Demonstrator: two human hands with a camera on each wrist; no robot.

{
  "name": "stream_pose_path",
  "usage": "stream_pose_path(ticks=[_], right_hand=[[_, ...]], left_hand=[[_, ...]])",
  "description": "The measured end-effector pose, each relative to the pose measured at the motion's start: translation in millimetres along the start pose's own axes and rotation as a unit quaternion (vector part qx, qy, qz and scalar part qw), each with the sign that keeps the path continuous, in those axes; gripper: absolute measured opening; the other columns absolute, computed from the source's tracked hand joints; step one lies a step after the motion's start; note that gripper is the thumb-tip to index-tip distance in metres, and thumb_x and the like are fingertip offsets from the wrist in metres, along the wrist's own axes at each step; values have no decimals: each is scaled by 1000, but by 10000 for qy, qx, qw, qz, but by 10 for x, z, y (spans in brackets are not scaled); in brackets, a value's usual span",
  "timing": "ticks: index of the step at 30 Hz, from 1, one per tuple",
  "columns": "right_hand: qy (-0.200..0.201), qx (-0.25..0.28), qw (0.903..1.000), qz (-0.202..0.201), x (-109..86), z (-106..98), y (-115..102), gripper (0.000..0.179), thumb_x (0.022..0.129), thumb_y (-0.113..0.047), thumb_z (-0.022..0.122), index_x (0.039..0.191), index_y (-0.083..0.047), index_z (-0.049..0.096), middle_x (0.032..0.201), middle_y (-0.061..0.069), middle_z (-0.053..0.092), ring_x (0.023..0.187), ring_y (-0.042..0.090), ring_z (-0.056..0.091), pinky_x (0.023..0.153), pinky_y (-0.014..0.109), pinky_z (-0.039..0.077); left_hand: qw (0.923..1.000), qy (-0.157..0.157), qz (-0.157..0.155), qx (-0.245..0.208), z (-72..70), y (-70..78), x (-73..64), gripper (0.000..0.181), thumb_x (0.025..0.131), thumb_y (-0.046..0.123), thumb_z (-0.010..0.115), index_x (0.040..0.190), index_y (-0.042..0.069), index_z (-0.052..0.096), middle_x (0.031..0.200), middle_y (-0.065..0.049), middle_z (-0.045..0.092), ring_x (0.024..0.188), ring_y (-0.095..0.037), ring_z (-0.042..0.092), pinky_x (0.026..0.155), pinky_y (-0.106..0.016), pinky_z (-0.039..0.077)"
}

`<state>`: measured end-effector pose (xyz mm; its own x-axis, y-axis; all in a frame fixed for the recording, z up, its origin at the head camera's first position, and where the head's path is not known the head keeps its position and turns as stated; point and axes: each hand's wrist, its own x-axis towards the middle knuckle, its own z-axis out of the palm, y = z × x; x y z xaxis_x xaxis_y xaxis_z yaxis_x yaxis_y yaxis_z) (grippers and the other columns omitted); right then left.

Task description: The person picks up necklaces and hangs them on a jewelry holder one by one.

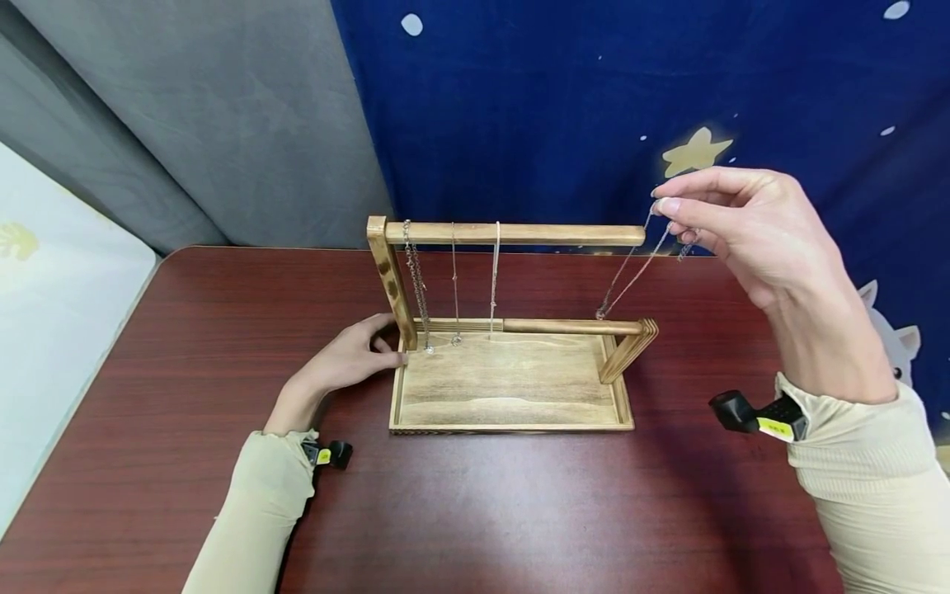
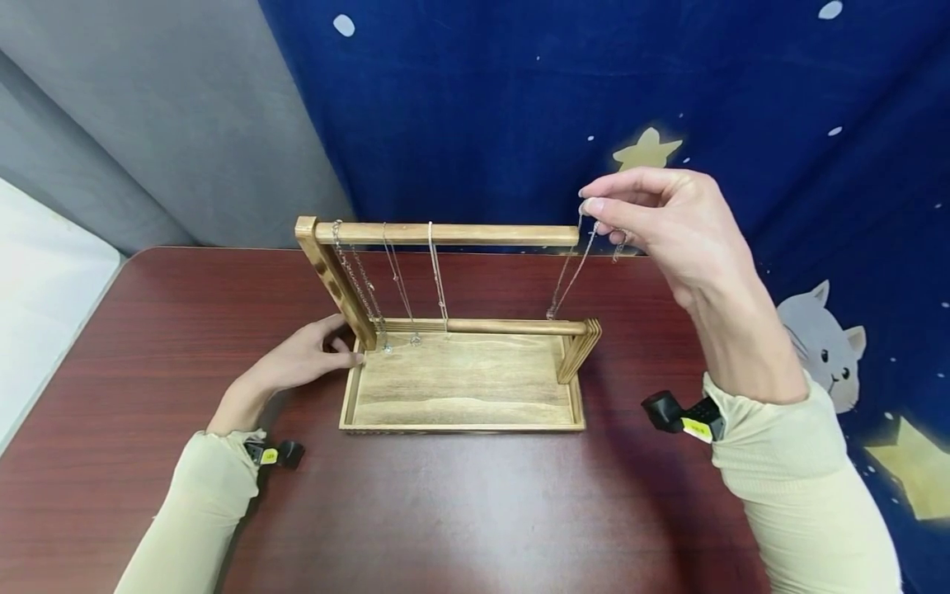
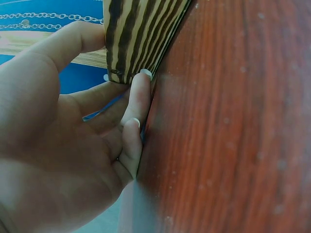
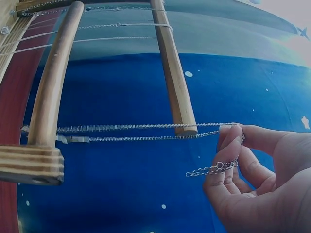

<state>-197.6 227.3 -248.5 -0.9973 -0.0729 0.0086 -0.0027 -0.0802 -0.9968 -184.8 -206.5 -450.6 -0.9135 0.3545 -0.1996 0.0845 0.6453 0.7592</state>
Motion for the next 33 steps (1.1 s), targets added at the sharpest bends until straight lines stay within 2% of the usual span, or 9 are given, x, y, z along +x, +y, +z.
stream_pose_path(ticks=[9, 17, 22, 26, 33], right_hand=[[3, 49, 9999, 97, 28, 75, -22, 24, 79, 0, 83, 102, 2, 76, 90, 8, 72, 69, 16, 62, 60, 22, 50], [-463, 625, 9970, -41, 69, 168, 3, 17, 83, 9, 74, 100, 6, 74, 93, 13, 72, 67, 17, 64, 55, 22, 51], [-870, 862, 9925, -26, 74, 219, 10, 18, 87, 11, 68, 104, 7, 74, 99, 17, 73, 70, 17, 64, 56, 22, 51], [-1130, 934, 9892, -95, 63, 269, 5, 20, 89, 11, 67, 108, 9, 72, 101, 19, 72, 71, 18, 64, 57, 22, 52], [-1314, 916, 9871, -23, 45, 354, -5, 20, 88, 9, 68, 108, 10, 71, 101, 19, 72, 71, 17, 64, 58, 21, 51]], left_hand=[[10000, -2, -24, -26, 1, 3, 1, 69, 90, 27, 74, 146, 0, 42, 85, -6, 67, 78, -17, 60, 75, -35, 43], [9999, -54, -95, -36, -5, 29, -8, 74, 91, 27, 73, 149, -2, 38, 86, -7, 68, 78, -17, 61, 74, -35, 44], [9999, -73, -152, -24, -12, 27, -21, 75, 91, 27, 72, 150, -2, 36, 88, -7, 67, 78, -17, 60, 73, -35, 44], [9999, -55, -160, -32, -16, 27, -21, 74, 91, 26, 73, 150, -2, 37, 88, -7, 67, 79, -18, 61, 75, -35, 44], [9998, -76, -187, -89, -21, 14, -29, 76, 91, 26, 73, 150, -3, 35, 89, -7, 68, 80, -18, 62, 75, -35, 45]])
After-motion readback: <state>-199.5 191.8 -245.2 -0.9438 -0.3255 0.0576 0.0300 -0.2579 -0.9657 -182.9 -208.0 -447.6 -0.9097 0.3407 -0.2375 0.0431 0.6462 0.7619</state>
